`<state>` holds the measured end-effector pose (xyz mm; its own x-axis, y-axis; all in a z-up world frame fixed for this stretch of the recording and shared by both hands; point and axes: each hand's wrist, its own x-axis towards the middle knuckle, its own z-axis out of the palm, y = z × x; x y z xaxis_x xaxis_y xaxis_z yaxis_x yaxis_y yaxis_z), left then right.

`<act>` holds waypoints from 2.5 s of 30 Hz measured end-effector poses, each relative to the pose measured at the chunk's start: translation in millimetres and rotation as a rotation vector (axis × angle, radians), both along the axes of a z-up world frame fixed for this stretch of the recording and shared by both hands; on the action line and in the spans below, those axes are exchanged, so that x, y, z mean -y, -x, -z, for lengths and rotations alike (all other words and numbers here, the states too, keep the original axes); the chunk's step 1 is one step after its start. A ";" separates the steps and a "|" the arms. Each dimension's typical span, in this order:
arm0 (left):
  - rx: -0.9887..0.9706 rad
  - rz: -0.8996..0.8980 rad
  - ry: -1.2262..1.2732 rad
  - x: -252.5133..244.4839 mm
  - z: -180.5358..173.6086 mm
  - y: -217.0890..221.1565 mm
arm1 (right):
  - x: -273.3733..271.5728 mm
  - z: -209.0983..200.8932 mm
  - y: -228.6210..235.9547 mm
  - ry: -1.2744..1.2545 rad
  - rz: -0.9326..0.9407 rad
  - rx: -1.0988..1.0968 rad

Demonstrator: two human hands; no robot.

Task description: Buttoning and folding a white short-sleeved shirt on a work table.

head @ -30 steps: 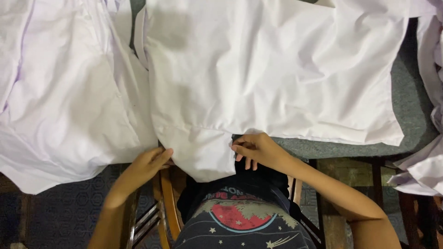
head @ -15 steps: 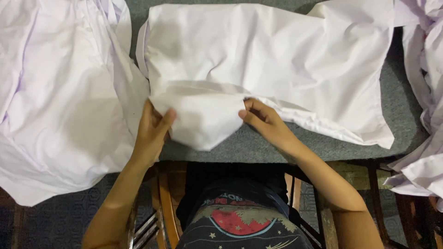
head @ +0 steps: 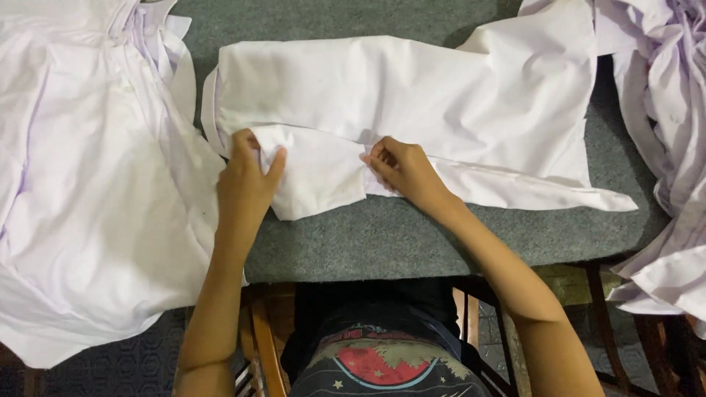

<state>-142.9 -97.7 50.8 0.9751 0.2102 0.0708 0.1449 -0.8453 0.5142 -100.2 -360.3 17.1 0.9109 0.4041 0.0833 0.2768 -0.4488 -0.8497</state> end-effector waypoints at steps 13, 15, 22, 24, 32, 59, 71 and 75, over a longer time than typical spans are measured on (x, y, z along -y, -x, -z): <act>0.222 0.685 -0.156 26.7 74.8 11.0 | 13.2 19.2 2.1 0.201 -0.340 0.509; 0.229 0.685 -0.142 24.4 74.2 9.2 | 15.2 21.7 -3.2 0.137 -0.305 0.517; 0.304 0.736 -0.088 28.7 71.7 9.6 | 18.6 20.9 0.6 0.010 -0.211 0.408; 0.288 0.741 -0.092 31.4 79.1 8.8 | 20.5 20.4 3.4 -0.097 -0.168 0.246; 0.219 0.843 -0.266 23.9 77.7 29.7 | 44.6 -23.5 31.7 0.017 -0.608 0.005; -0.415 0.930 0.347 -50.0 -36.7 145.1 | 172.3 -19.2 110.4 0.596 -0.213 0.239; -0.498 -0.103 0.161 -61.4 -23.9 100.4 | 274.6 22.3 119.4 0.761 0.429 0.392; -0.456 -0.056 0.046 -62.6 6.0 78.0 | 260.9 22.4 107.2 0.732 0.632 0.256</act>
<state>-220.8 -35.1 44.8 0.8914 0.2561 -0.3738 0.4099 -0.8075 0.4241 -207.4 -621.1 -5.3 0.9657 -0.1179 0.2314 -0.0571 -0.9656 -0.2535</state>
